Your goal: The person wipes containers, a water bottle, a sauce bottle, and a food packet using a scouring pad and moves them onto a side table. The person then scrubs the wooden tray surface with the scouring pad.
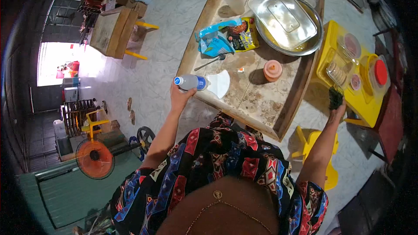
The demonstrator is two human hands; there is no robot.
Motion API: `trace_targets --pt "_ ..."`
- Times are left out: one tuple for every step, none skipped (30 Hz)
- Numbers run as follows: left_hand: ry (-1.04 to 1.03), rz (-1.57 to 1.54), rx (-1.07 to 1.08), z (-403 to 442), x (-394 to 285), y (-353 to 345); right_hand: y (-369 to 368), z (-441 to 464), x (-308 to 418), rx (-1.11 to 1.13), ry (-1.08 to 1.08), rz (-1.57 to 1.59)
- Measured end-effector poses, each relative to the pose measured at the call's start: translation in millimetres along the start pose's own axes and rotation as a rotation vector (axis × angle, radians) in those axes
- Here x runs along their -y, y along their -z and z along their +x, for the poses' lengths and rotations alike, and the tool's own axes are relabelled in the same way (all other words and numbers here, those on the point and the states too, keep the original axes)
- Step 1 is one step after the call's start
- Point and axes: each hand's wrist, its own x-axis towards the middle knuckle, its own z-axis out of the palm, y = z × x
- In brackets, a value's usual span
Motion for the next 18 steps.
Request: trace_targets --pt "0.006 0.038 -0.012 3.1 14.6 -5.6 -5.2 -15.7 5.6 0.018 0.046 0.048" --pt "0.011 0.076 -0.023 4.4 19.3 -7.4 -8.0 -28.6 10.7 0.011 0.058 0.048" --pt "-0.006 0.064 -0.009 7.3 23.3 -10.2 -10.0 -42.9 17.8 0.027 0.119 0.04" --pt "0.011 0.056 -0.011 7.6 24.5 -11.5 -13.8 -59.6 25.2 0.043 0.179 0.031" --pt "0.029 0.048 -0.012 7.2 25.1 -12.7 -23.8 -82.7 33.5 0.044 0.181 0.096" --pt "0.01 0.036 0.002 7.0 23.9 -13.2 -35.7 -107.8 42.1 0.034 0.205 0.102" --pt "0.0 0.068 -0.045 7.0 22.1 -12.1 -47.3 -133.8 48.7 0.096 0.252 0.153" --pt "-0.009 0.1 -0.093 7.5 22.1 -11.0 -50.1 -152.5 52.0 0.159 0.3 0.202" --pt "-0.031 0.088 -0.079 8.9 26.6 -11.5 -36.6 -159.2 56.6 0.206 0.272 0.214" --pt "-0.037 0.097 -0.071 11.3 33.9 -12.5 -32.5 -174.4 55.4 0.195 0.298 0.22" --pt "-0.042 0.106 -0.062 16.6 41.6 -13.8 -29.5 -190.1 52.6 0.376 0.265 0.274" --pt "-0.053 0.094 -0.056 19.9 50.2 -15.3 -31.2 -201.4 49.8 0.566 0.221 0.318" --pt "-0.055 0.078 -0.043 24.0 59.1 -16.2 -69.7 -236.5 38.3 0.441 0.28 0.307" --pt "-0.058 0.063 -0.029 28.9 66.5 -15.1 -92.9 -259.0 22.5 0.44 0.298 0.305" --pt "-0.069 0.05 -0.023 34.7 67.4 -9.2 -112.3 -278.8 7.6 0.422 0.256 0.273" --pt "-0.103 0.035 0.015 41.4 63.7 -0.1 -130.4 -297.1 -8.1 0.404 0.214 0.241" --pt "-0.127 0.018 0.043 44.9 64.2 6.5 -144.8 -304.5 -30.5 0.416 0.201 0.202" --pt "-0.127 0.004 0.039 49.7 68.2 8.7 -158.4 -310.7 -55.1 0.426 0.188 0.162"
